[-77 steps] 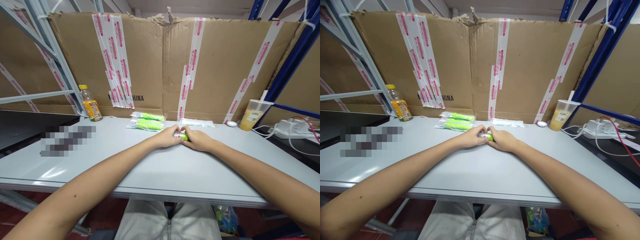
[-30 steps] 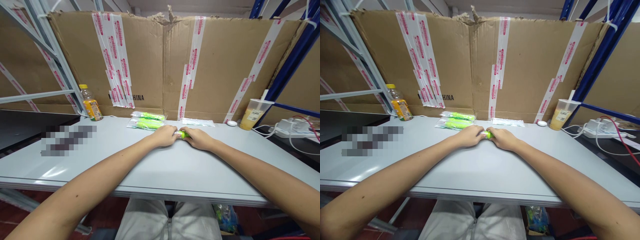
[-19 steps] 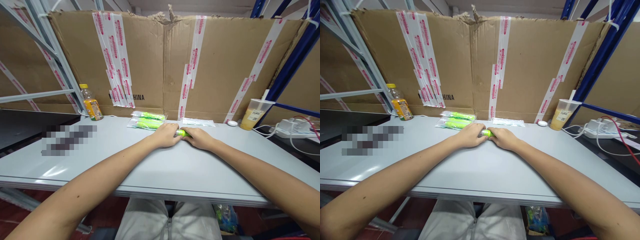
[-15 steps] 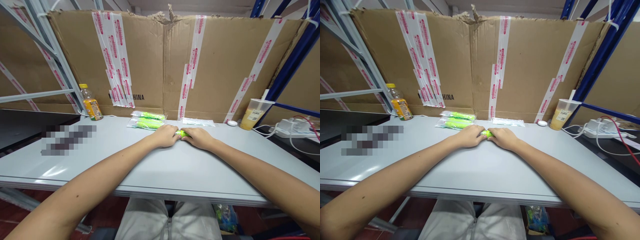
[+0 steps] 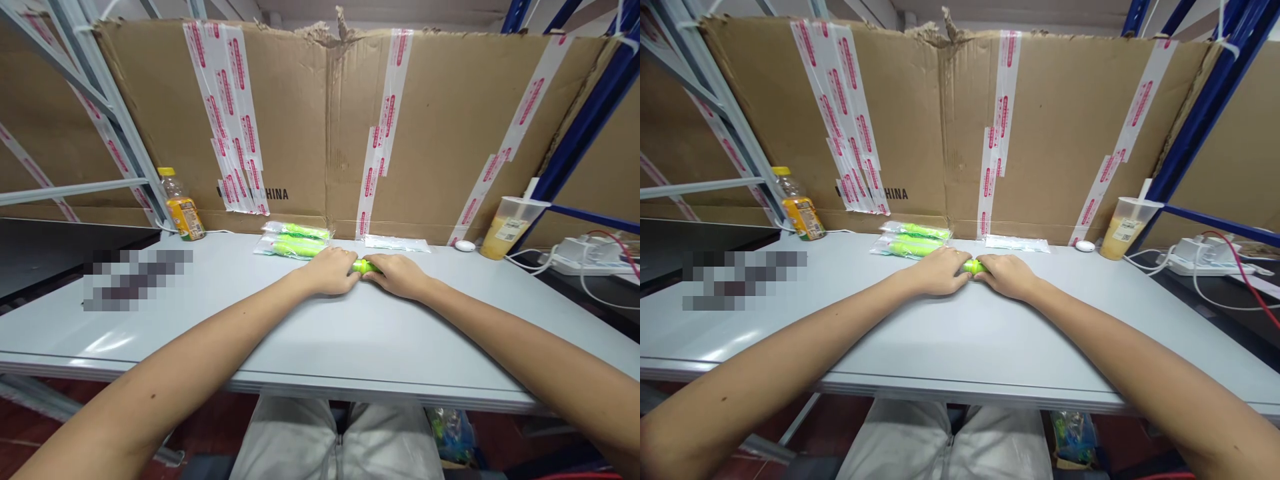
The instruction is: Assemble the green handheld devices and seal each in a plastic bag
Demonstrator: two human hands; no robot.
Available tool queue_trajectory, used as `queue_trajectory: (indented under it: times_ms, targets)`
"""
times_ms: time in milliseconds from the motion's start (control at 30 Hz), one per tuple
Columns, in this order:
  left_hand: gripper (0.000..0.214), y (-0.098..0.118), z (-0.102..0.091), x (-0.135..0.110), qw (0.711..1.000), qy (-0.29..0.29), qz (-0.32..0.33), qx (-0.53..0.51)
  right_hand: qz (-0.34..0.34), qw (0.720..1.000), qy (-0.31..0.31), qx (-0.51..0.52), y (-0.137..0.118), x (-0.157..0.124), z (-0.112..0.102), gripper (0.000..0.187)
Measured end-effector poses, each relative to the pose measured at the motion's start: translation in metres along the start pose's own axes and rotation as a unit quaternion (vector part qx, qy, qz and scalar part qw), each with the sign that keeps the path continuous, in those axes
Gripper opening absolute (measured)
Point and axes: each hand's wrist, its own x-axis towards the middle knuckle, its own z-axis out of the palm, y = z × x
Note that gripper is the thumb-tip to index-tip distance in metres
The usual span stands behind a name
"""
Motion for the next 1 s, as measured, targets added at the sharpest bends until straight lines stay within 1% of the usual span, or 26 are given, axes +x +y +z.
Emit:
queue_trajectory:
  times_ms: [67, 133, 200, 267, 300, 400, 433, 467, 500, 533, 600, 667, 733, 800, 833, 933, 1000]
  targets:
    - [0.027, -0.002, 0.002, 0.0, 1.0, -0.017, 0.005, 0.0, -0.002, 1.0, -0.005, -0.018, 0.0, -0.001, 0.0, 0.031]
    - [0.025, -0.004, 0.006, 0.001, 1.0, -0.001, 0.019, 0.017, 0.002, 1.0, -0.01, -0.021, 0.001, -0.001, 0.001, 0.029]
    - [0.022, -0.005, 0.01, 0.002, 0.997, 0.03, 0.044, 0.047, 0.012, 1.0, -0.011, 0.01, 0.005, 0.0, 0.001, 0.029]
    - [0.019, -0.005, 0.012, 0.003, 0.992, 0.058, 0.079, 0.082, 0.021, 0.996, -0.025, 0.086, 0.01, 0.001, -0.001, 0.032]
    - [0.018, -0.005, 0.013, 0.004, 0.988, 0.069, 0.095, 0.1, 0.024, 0.989, -0.042, 0.139, 0.012, 0.001, -0.002, 0.034]
    - [0.021, -0.004, 0.012, 0.005, 0.978, 0.096, 0.123, 0.142, 0.035, 0.952, -0.112, 0.283, 0.017, 0.003, -0.004, 0.041]
    - [0.023, -0.003, 0.011, 0.005, 0.976, 0.102, 0.125, 0.149, 0.037, 0.945, -0.119, 0.302, 0.017, 0.004, -0.004, 0.042]
    - [0.024, -0.003, 0.01, 0.005, 0.976, 0.105, 0.122, 0.15, 0.035, 0.947, -0.11, 0.3, 0.016, 0.004, -0.004, 0.042]
    - [0.023, -0.002, 0.008, 0.005, 0.977, 0.104, 0.115, 0.145, 0.032, 0.957, -0.088, 0.273, 0.015, 0.003, -0.004, 0.04]
    - [0.022, -0.002, 0.006, 0.004, 0.981, 0.099, 0.105, 0.133, 0.028, 0.972, -0.057, 0.225, 0.012, 0.003, -0.004, 0.037]
    - [0.021, -0.001, 0.003, 0.003, 0.991, 0.072, 0.074, 0.089, 0.019, 0.995, -0.009, 0.095, 0.007, 0.002, -0.005, 0.031]
    - [0.028, -0.001, 0.0, 0.002, 0.999, 0.021, 0.035, 0.028, 0.007, 1.0, -0.004, -0.023, 0.003, 0.001, -0.006, 0.029]
    - [0.034, -0.002, -0.002, 0.001, 0.999, -0.028, 0.002, -0.021, -0.009, 0.995, -0.013, -0.096, 0.001, 0.001, -0.008, 0.029]
    - [0.033, -0.002, -0.002, 0.0, 0.998, -0.049, -0.016, -0.044, -0.018, 0.991, -0.012, -0.131, 0.001, 0.0, -0.009, 0.03]
    - [0.031, -0.002, -0.001, 0.0, 0.998, -0.045, -0.019, -0.042, -0.018, 0.99, -0.011, -0.139, 0.001, 0.0, -0.009, 0.031]
    - [0.024, -0.001, 0.003, 0.001, 1.0, -0.007, -0.005, -0.009, -0.002, 0.992, -0.023, -0.127, 0.002, 0.0, -0.01, 0.032]
    - [0.022, 0.0, 0.006, 0.002, 0.999, 0.018, 0.02, 0.021, 0.01, 0.996, -0.035, -0.087, 0.003, -0.001, -0.01, 0.031]
